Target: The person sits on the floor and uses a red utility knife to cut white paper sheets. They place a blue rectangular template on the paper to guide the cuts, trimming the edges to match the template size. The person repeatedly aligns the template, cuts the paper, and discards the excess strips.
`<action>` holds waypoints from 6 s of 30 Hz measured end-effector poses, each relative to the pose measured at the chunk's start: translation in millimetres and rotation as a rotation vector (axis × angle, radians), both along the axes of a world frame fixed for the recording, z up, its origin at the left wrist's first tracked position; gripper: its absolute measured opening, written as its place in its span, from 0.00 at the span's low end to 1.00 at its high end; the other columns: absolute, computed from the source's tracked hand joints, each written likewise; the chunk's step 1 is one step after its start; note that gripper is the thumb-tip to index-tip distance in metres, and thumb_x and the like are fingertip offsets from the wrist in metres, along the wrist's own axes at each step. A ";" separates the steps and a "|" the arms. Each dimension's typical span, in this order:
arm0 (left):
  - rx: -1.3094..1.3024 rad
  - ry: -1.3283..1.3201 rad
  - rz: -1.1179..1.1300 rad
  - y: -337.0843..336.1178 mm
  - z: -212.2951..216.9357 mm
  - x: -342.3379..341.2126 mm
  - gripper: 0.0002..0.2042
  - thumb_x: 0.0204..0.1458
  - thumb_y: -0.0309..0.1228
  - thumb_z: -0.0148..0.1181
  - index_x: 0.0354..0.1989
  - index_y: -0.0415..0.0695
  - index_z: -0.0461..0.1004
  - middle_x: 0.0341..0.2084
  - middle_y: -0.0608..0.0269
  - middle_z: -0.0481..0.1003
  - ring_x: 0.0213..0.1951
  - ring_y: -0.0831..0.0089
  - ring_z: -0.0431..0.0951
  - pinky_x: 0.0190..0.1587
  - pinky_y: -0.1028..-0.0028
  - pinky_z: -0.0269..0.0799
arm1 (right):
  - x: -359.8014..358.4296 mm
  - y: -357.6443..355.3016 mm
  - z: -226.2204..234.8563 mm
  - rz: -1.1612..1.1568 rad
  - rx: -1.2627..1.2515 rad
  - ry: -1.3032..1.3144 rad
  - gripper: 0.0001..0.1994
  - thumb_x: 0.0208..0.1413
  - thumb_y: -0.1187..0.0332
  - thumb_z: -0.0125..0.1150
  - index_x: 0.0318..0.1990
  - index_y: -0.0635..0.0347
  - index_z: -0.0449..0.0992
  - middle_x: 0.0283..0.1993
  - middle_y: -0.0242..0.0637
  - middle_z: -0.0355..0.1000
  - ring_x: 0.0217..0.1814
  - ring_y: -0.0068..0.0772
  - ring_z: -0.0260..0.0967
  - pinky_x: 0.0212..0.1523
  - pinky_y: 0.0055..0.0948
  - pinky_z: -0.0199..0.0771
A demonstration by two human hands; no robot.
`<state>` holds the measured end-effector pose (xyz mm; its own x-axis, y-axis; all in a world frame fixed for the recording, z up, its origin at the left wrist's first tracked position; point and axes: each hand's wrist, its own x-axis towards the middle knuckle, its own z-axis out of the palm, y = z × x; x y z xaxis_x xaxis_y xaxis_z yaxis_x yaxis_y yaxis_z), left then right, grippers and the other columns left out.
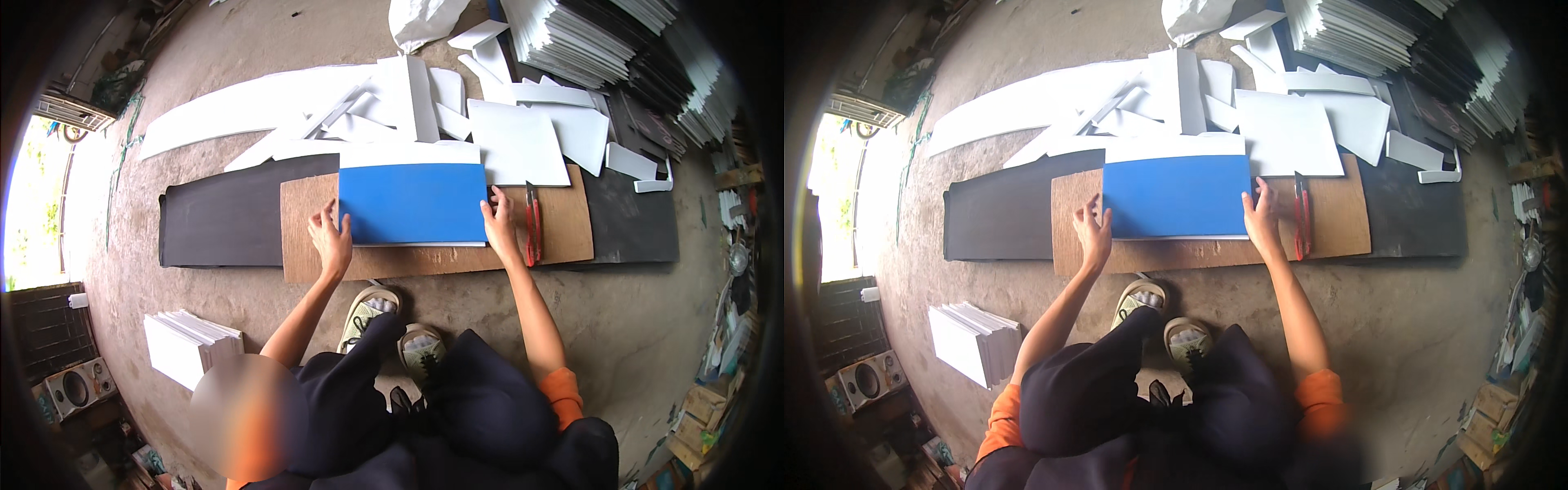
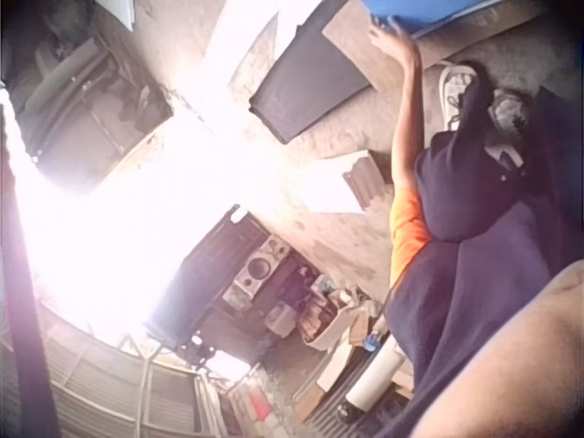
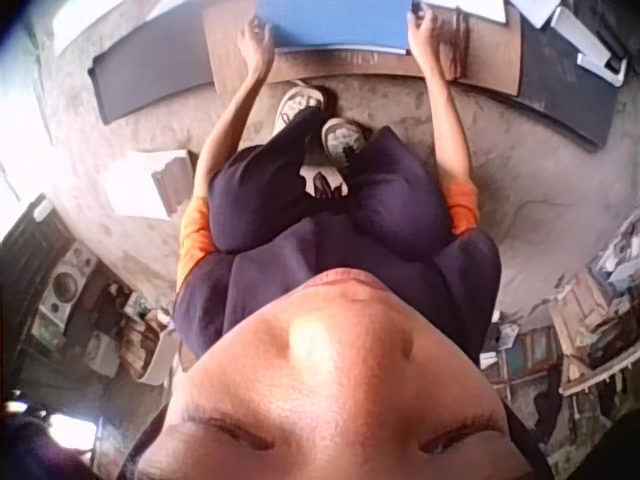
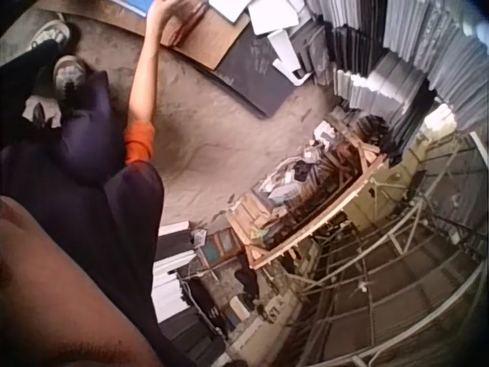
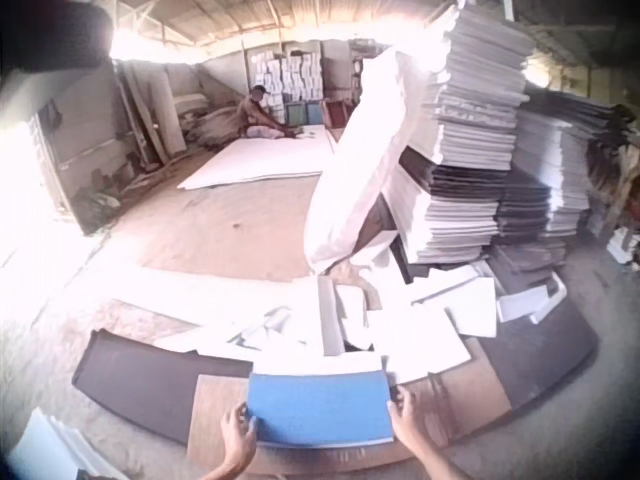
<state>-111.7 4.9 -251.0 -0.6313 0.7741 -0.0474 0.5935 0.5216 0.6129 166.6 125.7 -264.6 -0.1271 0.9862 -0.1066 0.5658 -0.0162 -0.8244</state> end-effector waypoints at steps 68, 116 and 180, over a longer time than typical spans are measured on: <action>0.373 0.983 -0.879 25.1 212.3 11.2 0.14 0.39 0.27 0.50 0.35 0.35 0.62 0.32 0.56 0.65 0.34 0.66 0.68 0.35 0.70 0.66 | -92.8 -59.8 223.5 0.438 0.997 -0.332 0.22 0.45 0.72 0.55 0.50 0.65 0.60 0.46 0.44 0.61 0.50 0.42 0.57 0.52 0.36 0.56; -0.225 -0.512 -0.049 63.4 -17.9 -18.2 0.34 0.53 0.34 0.40 0.60 0.67 0.24 0.44 0.23 0.55 0.44 0.36 0.64 0.49 0.52 0.59 | -111.3 -13.6 -8.8 0.233 0.145 0.104 0.31 0.41 0.75 0.61 0.55 0.59 0.56 0.40 0.39 0.62 0.38 0.30 0.60 0.42 0.28 0.65; 0.057 0.045 -0.765 -50.4 -13.3 -17.2 0.55 0.29 0.44 0.67 0.59 0.32 0.33 0.59 0.37 0.35 0.61 0.46 0.39 0.61 0.57 0.39 | -108.6 4.6 -12.7 0.343 0.040 0.048 0.37 0.38 0.74 0.63 0.58 0.51 0.52 0.40 0.41 0.58 0.36 0.33 0.62 0.39 0.31 0.67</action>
